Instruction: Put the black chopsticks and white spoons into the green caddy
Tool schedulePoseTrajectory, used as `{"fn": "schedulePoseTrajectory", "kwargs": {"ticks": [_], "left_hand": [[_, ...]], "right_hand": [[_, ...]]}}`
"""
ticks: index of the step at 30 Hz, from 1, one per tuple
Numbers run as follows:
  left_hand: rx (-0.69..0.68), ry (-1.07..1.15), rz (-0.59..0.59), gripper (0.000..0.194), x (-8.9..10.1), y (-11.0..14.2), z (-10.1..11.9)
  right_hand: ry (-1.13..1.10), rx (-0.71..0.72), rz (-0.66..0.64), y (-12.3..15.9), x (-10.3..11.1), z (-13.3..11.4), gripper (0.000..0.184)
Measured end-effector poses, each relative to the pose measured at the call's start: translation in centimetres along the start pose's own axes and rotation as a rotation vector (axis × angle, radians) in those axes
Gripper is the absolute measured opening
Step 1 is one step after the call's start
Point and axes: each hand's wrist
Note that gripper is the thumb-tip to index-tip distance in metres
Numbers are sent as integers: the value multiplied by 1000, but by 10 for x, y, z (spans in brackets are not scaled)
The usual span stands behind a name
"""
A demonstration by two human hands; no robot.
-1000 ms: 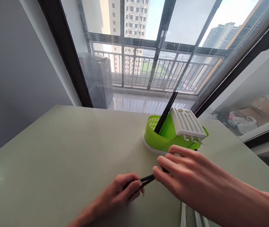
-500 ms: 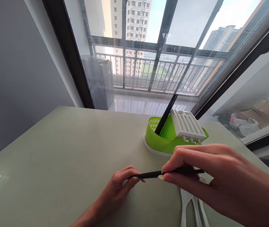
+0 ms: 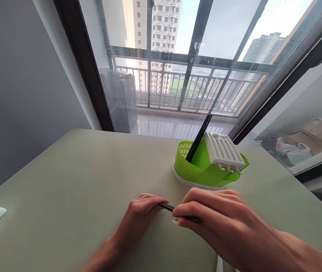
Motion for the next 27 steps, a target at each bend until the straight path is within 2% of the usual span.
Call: {"fn": "schedulePoseTrajectory", "kwargs": {"ticks": [5,9,14,16,19,22,24,26,27], "left_hand": [[53,4,-76,24,6,0,3],[128,13,-67,29,5,2,7],[160,15,-129,33,6,1,10],[179,6,-139,31,5,1,11],[189,23,-91,26,3,2,9],[221,62,-61,26,1,3,4],[258,85,-67,27,1,3,2],[271,84,-90,27,1,2,1],[266,75,-103,27,2,2,1]], "right_hand": [[-82,-41,26,-8,-1,7,20],[-184,-88,10,-19,2,10,18],[-147,-67,-31,-30,-3,6,23],[-119,-56,-42,-32,2,5,24],[-99,-96,45,-28,28,10,24],[28,-213,238,-23,72,19,27],[177,-273,445,-22,99,27,27],[277,-341,511,-23,116,37,30],[301,-367,500,-25,120,43,32]]}}
Point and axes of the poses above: each hand's wrist, its own y-axis away from the middle knuckle, its own x-axis out of the back of the hand, z = x × y, and after that the axes turned 7 degrees about -z, right-handed
